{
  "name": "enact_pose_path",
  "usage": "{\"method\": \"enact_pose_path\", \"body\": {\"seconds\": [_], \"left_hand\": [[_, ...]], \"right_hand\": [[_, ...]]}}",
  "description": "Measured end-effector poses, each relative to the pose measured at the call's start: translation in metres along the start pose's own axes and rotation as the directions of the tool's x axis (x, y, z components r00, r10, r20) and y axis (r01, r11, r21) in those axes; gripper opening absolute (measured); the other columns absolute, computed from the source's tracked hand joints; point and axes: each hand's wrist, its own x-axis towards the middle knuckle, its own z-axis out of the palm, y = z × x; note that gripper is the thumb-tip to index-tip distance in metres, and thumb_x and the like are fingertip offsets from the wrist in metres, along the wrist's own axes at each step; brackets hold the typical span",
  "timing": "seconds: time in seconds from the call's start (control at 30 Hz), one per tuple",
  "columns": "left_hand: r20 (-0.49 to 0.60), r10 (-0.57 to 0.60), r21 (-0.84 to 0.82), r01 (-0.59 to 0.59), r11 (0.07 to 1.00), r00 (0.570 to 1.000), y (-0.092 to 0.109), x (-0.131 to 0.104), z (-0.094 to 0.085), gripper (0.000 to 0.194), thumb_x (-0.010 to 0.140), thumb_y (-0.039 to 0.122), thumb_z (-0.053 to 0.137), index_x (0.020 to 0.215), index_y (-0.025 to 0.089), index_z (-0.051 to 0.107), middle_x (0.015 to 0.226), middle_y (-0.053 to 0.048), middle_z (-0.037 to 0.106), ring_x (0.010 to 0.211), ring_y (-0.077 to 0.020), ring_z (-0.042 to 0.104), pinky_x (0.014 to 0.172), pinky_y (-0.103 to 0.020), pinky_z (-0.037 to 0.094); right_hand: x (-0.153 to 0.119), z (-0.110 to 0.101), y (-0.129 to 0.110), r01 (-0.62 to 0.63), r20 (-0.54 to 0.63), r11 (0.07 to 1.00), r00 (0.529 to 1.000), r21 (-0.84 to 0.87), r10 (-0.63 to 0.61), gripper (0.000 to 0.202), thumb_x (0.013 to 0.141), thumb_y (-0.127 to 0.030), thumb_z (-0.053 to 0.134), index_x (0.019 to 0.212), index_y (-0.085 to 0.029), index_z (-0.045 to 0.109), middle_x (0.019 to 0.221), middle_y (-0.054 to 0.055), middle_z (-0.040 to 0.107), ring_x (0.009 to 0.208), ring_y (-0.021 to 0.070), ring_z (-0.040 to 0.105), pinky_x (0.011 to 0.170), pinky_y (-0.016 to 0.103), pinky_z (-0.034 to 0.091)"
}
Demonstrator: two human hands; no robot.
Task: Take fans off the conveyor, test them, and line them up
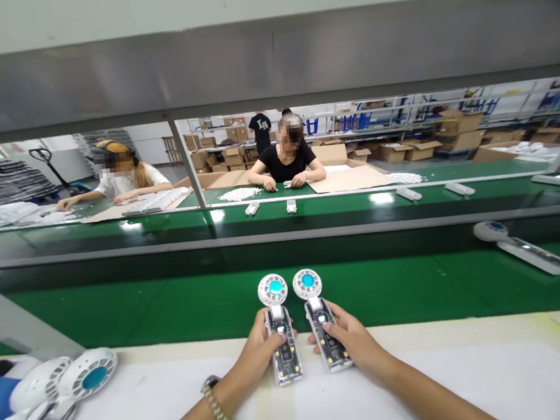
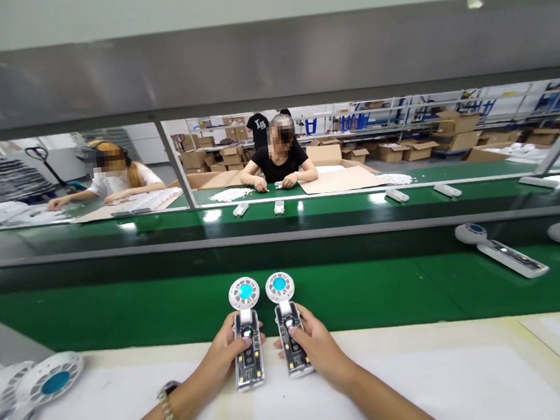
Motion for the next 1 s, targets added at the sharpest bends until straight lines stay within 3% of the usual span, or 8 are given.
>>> {"method": "enact_pose_path", "body": {"seconds": [0.2, 0.47, 0.7, 1.0], "left_hand": [[0.015, -0.002, 0.010, 0.002, 1.000, 1.000, -0.0003, 0.0001, -0.0003, 0.040, 0.066, 0.019, 0.059, 0.101, 0.019, 0.039, 0.097, -0.005, 0.055, 0.087, -0.0196, 0.058, 0.076, -0.032, 0.044], [0.038, 0.016, 0.007, -0.016, 1.000, 0.999, -0.0014, 0.0005, -0.0018, 0.040, 0.066, 0.018, 0.060, 0.101, 0.019, 0.039, 0.099, -0.006, 0.054, 0.088, -0.0206, 0.057, 0.075, -0.033, 0.045], [0.061, 0.003, -0.031, -0.001, 1.000, 0.998, 0.0019, -0.0023, 0.0008, 0.041, 0.067, 0.019, 0.064, 0.102, 0.018, 0.042, 0.102, -0.009, 0.054, 0.092, -0.0228, 0.056, 0.079, -0.037, 0.045], [0.086, 0.007, -0.092, 0.001, 0.996, 0.996, 0.0039, -0.0005, -0.0002, 0.037, 0.068, 0.015, 0.064, 0.100, 0.019, 0.046, 0.109, -0.010, 0.052, 0.094, -0.0237, 0.055, 0.079, -0.040, 0.047]], "right_hand": [[-0.0013, 0.0010, 0.0020, 0.022, 0.029, 1.000, 0.999, -0.015, -0.021, 0.074, 0.069, -0.046, 0.067, 0.124, -0.017, 0.027, 0.088, 0.007, 0.064, 0.073, 0.0208, 0.064, 0.069, 0.036, 0.049], [0.0031, -0.0050, 0.0002, 0.038, 0.098, 0.999, 0.994, 0.007, -0.038, 0.071, 0.067, -0.042, 0.070, 0.122, -0.018, 0.032, 0.091, 0.008, 0.062, 0.080, 0.0258, 0.063, 0.071, 0.041, 0.049], [0.0032, -0.0051, 0.0006, 0.041, 0.061, 0.999, 0.997, -0.011, -0.040, 0.066, 0.066, -0.044, 0.069, 0.118, -0.020, 0.037, 0.091, 0.007, 0.061, 0.080, 0.0256, 0.062, 0.068, 0.038, 0.048], [0.0024, -0.0062, -0.0004, 0.065, 0.095, 0.997, 0.993, 0.031, -0.067, 0.061, 0.067, -0.041, 0.070, 0.117, -0.022, 0.040, 0.096, 0.007, 0.059, 0.082, 0.0254, 0.061, 0.071, 0.039, 0.047]]}}
